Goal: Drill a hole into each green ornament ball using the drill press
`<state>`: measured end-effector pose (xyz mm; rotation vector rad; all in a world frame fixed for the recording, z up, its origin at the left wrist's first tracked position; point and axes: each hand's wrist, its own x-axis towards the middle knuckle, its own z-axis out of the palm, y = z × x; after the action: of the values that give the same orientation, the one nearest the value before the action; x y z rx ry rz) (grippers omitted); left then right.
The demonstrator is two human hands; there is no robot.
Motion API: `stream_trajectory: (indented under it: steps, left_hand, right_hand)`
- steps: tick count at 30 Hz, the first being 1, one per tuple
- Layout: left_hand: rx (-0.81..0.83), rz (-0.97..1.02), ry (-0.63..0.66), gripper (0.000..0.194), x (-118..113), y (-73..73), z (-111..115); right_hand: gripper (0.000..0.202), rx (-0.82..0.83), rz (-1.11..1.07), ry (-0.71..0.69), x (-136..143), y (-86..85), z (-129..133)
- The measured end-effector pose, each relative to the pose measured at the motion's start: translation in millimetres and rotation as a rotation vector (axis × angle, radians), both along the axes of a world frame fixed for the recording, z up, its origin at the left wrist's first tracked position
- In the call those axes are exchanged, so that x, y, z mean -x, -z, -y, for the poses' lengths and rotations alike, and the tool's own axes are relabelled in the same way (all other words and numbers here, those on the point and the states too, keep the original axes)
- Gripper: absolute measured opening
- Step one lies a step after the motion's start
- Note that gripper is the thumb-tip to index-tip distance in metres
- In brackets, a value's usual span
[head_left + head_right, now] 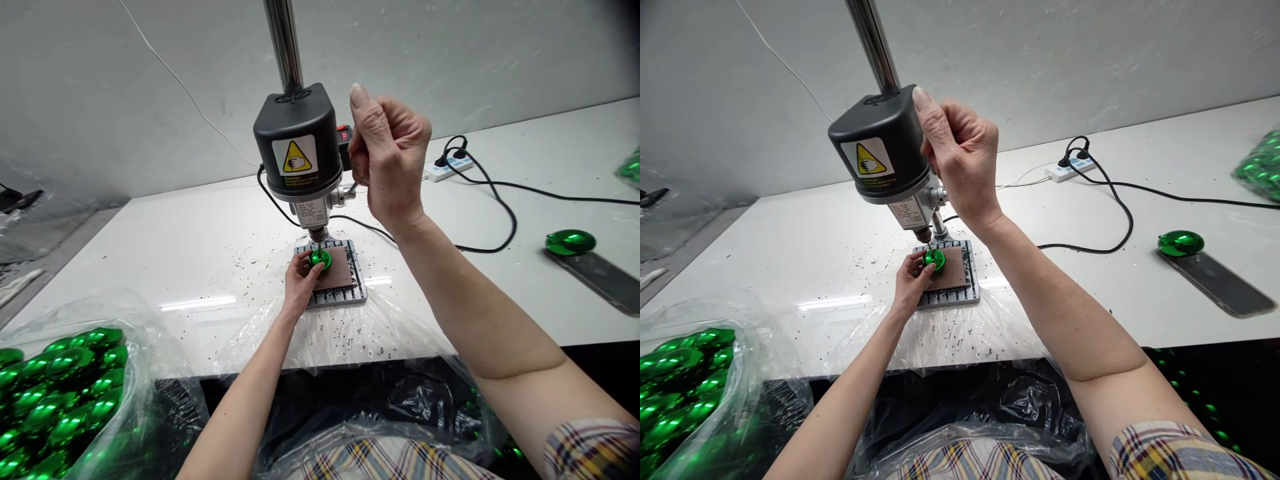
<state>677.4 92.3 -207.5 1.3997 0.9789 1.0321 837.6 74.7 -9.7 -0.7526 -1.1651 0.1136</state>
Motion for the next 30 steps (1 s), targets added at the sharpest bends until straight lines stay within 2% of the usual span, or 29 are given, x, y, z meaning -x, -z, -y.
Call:
stream_trajectory:
  steps: [6, 10, 16, 26, 30]
  left_hand:
    - [-0.104, -0.102, -0.024, 0.050, -4, -1.2, 3]
    - [-0.107, -0.090, -0.035, 0.050, -2, 1.4, 2]
    - [-0.065, -0.055, -0.013, 0.052, -3, 1.1, 2]
    - [-0.073, -0.020, -0.010, 0.050, -6, -2.7, 5]
    - [-0.071, -0.039, -0.009, 0.049, -5, -3.8, 6]
  right_hand:
    - [0.065, -0.006, -0.032, -0.037, 0, -0.5, 0]
    - [0.065, -0.010, -0.026, -0.021, 2, 0.3, 3]
    - [0.061, -0.090, -0.045, 0.018, 10, 16.0, 18]
    - [0.021, -0.136, -0.026, 0.021, 12, 48.8, 35]
    - [0.007, -0.261, 0.058, -0.031, 7, 62.7, 32]
